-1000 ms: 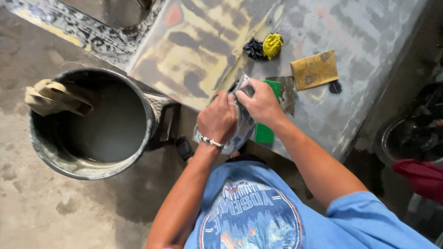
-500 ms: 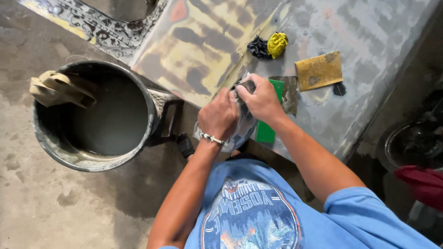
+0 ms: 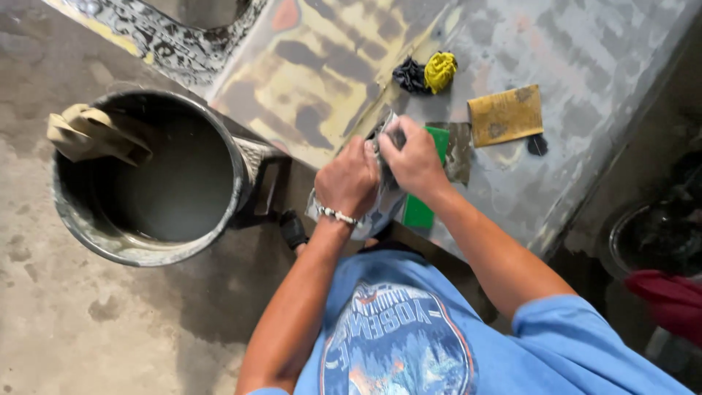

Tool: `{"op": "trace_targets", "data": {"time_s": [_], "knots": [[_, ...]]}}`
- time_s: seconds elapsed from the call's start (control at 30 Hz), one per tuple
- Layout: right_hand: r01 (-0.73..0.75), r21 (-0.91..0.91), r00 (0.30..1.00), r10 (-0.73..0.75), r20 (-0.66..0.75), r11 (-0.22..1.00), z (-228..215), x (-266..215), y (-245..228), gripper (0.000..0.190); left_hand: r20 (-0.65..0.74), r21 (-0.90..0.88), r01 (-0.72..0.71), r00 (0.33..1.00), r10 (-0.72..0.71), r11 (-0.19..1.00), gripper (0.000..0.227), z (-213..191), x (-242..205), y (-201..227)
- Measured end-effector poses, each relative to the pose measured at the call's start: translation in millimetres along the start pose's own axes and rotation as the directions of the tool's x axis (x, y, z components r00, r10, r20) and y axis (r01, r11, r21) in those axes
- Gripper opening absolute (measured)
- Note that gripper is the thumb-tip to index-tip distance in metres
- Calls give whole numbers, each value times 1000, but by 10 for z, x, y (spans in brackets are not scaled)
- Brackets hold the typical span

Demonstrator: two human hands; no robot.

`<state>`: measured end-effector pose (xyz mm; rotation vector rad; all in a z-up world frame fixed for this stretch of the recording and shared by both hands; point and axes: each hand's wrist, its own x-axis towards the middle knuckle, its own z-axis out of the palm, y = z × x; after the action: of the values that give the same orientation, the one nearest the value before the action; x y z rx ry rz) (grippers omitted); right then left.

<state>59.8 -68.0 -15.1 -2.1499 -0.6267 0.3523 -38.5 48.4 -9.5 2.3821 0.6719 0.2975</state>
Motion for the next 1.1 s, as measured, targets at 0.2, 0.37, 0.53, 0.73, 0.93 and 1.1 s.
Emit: {"op": "trace_targets", "data": {"time_s": [0.2, 0.37, 0.53, 0.73, 0.93, 1.1], "knots": [[-61, 18, 997, 60, 52, 998, -50, 89, -84, 19, 7, -1, 3, 1000, -3, 1000, 26, -70, 30, 47], [-62, 23, 995, 60, 77, 998, -93, 135, -116, 20, 11, 15, -39, 999, 38, 999, 26, -86, 110, 17], [-22, 6, 998, 21, 53, 1000, -114, 73, -127, 21, 25, 34, -74, 997, 73, 997, 24, -83, 108, -1], [34, -10, 999, -34, 11, 999, -114, 34, -38, 17, 11, 33, -92, 996, 92, 995, 24, -64, 67, 24], [41, 2, 999, -41, 22, 999, -73, 38, -56, 17, 38, 35, -57, 998, 55, 998, 25, -57, 66, -14], [-37, -11, 998, 38, 56, 999, -143, 89, -122, 18, 49, 28, -29, 998, 27, 999, 25, -38, 39, 52]]}}
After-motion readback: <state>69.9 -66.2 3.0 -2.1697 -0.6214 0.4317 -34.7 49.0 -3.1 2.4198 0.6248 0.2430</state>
